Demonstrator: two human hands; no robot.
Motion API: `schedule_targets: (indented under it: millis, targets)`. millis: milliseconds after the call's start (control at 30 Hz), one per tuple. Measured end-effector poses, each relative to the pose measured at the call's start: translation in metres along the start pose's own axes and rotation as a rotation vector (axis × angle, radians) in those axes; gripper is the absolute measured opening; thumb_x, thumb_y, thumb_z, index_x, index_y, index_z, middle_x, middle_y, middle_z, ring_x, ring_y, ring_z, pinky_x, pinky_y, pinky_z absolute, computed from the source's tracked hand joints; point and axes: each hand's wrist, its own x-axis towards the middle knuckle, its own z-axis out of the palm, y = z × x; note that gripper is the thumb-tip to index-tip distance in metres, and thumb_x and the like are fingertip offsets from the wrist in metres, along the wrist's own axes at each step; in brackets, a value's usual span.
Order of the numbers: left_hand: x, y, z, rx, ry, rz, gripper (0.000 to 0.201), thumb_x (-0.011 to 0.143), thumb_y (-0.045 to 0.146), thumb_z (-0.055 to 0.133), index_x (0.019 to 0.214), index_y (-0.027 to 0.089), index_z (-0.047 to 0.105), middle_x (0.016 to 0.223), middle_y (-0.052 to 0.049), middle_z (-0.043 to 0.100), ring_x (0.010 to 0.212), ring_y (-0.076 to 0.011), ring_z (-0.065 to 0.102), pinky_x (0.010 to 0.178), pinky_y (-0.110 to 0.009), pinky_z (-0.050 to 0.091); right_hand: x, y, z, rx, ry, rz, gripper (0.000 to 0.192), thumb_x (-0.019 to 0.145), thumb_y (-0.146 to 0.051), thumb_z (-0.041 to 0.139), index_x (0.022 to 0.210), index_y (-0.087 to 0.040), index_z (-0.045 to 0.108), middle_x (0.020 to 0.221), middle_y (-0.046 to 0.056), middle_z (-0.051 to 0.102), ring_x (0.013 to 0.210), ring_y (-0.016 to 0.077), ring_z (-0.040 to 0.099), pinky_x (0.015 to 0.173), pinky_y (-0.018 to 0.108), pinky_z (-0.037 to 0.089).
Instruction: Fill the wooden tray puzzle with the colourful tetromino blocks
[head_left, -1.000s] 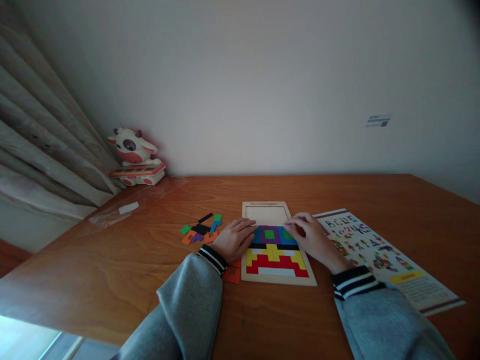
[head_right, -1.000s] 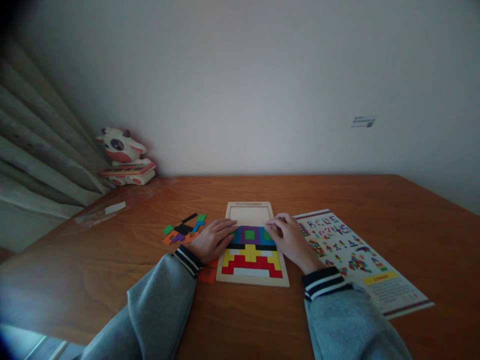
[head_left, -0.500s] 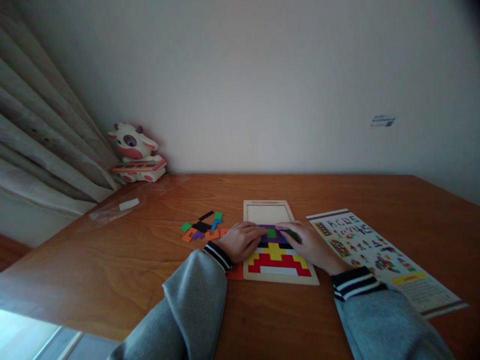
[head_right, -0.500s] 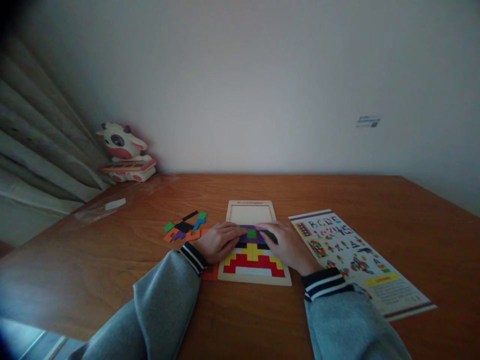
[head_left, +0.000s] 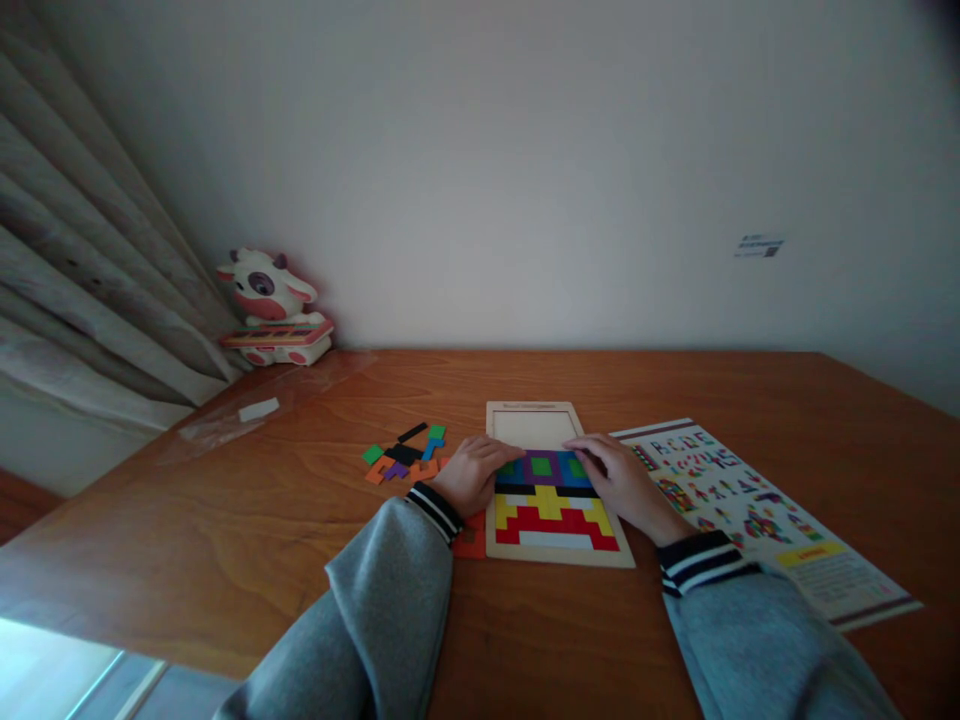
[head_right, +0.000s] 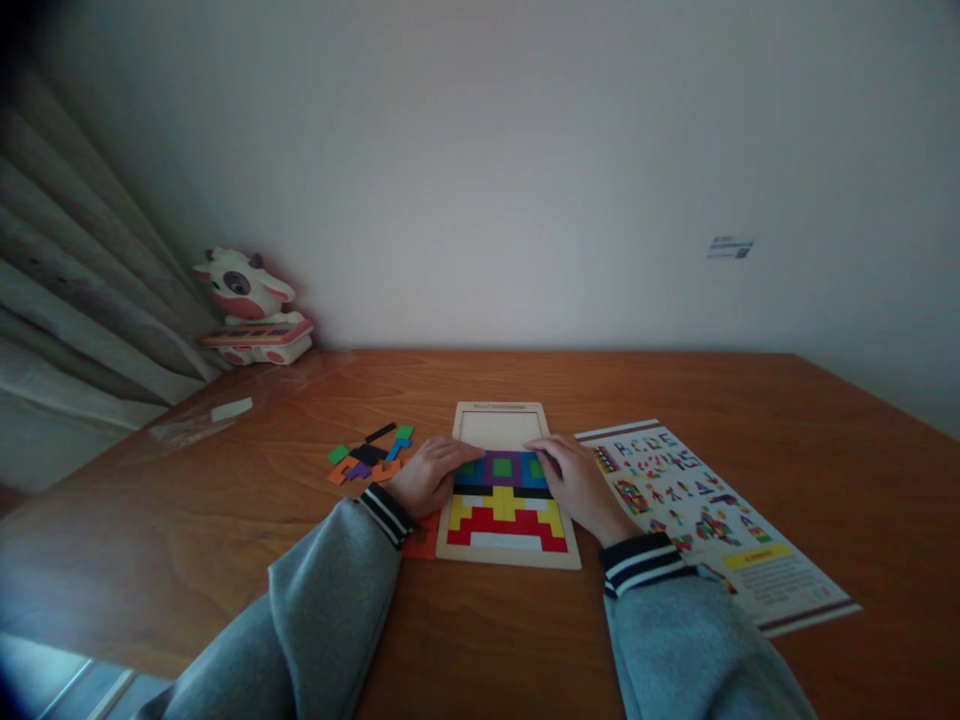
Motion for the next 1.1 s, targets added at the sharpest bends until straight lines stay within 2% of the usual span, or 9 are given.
schedule_targets:
  millis: [167, 333, 533, 600, 767, 867, 1100]
  targets:
    - [0.0, 0.002, -0.001, 0.014, -0.033, -0.015, 0.056, 0.079, 0.001, 0.041, 0.128, 0.02, 0.06, 0.111, -0.009, 0.07, 0.106, -0.024, 0.062, 0.097, -0.045, 0.048, -0.001, 0.003, 0.001, 0.006, 0.003, 0.003, 0.028, 0.093, -0.024, 0.046, 0.105, -0.025, 0.071, 0.103, 0.006, 0.072, 0.096, 0.0241, 0.065, 0.089, 0.042, 0.049]
    - [0.0, 0.001, -0.003, 0.005, 0.077, -0.05, 0.046, 0.084, 0.005, 0.041, 0.122, 0.018, 0.063, 0.113, -0.009, 0.07, 0.107, -0.0235, 0.062, 0.095, -0.043, 0.048, -0.002, 0.001, -0.001, -0.034, 0.122, 0.034, 0.027, 0.095, -0.029, 0.045, 0.107, -0.024, 0.069, 0.104, 0.009, 0.07, 0.1, 0.026, 0.062, 0.09, 0.045, 0.048]
    - [-0.01, -0.003, -0.012, 0.253, 0.163, -0.2, 0.04, 0.081, 0.006, 0.046, 0.112, 0.019, 0.068, 0.103, -0.009, 0.072, 0.095, -0.0255, 0.064, 0.087, -0.044, 0.049, -0.013, -0.002, -0.004, -0.011, 0.177, 0.105, 0.027, 0.095, -0.036, 0.045, 0.103, -0.023, 0.067, 0.101, 0.009, 0.071, 0.098, 0.0265, 0.064, 0.09, 0.045, 0.05]
    - [-0.018, -0.005, -0.014, 0.272, 0.186, -0.225, 0.041, 0.079, 0.006, 0.047, 0.111, 0.018, 0.068, 0.102, -0.01, 0.072, 0.094, -0.0256, 0.063, 0.087, -0.044, 0.05, -0.02, -0.003, -0.003, -0.001, 0.18, 0.142, 0.029, 0.096, -0.036, 0.043, 0.109, -0.023, 0.065, 0.105, 0.01, 0.071, 0.099, 0.0262, 0.065, 0.09, 0.045, 0.051]
    - [-0.043, -0.01, -0.016, 0.268, 0.223, -0.182, 0.035, 0.08, 0.011, 0.049, 0.108, 0.018, 0.069, 0.108, -0.011, 0.07, 0.099, -0.0255, 0.062, 0.088, -0.044, 0.052, -0.043, -0.012, -0.002, -0.009, 0.178, 0.194, 0.034, 0.098, -0.039, 0.04, 0.118, -0.022, 0.06, 0.116, 0.011, 0.07, 0.107, 0.0246, 0.066, 0.095, 0.044, 0.052]
    - [-0.061, -0.012, -0.019, 0.305, 0.299, -0.273, 0.029, 0.08, 0.014, 0.051, 0.102, 0.019, 0.07, 0.103, -0.01, 0.071, 0.096, -0.0256, 0.063, 0.087, -0.044, 0.052, -0.059, -0.023, -0.004, -0.06, 0.173, 0.178, 0.037, 0.098, -0.041, 0.039, 0.119, -0.02, 0.059, 0.117, 0.012, 0.069, 0.11, 0.0248, 0.065, 0.097, 0.043, 0.051]
    - [-0.101, -0.009, -0.025, 0.329, 0.371, -0.352, 0.026, 0.087, 0.019, 0.049, 0.104, 0.017, 0.069, 0.11, -0.012, 0.068, 0.102, -0.0259, 0.063, 0.092, -0.047, 0.052, -0.095, -0.043, -0.004, -0.233, 0.17, 0.172, 0.047, 0.098, -0.048, 0.038, 0.126, -0.016, 0.057, 0.131, 0.019, 0.062, 0.126, 0.032, 0.055, 0.108, 0.055, 0.039]
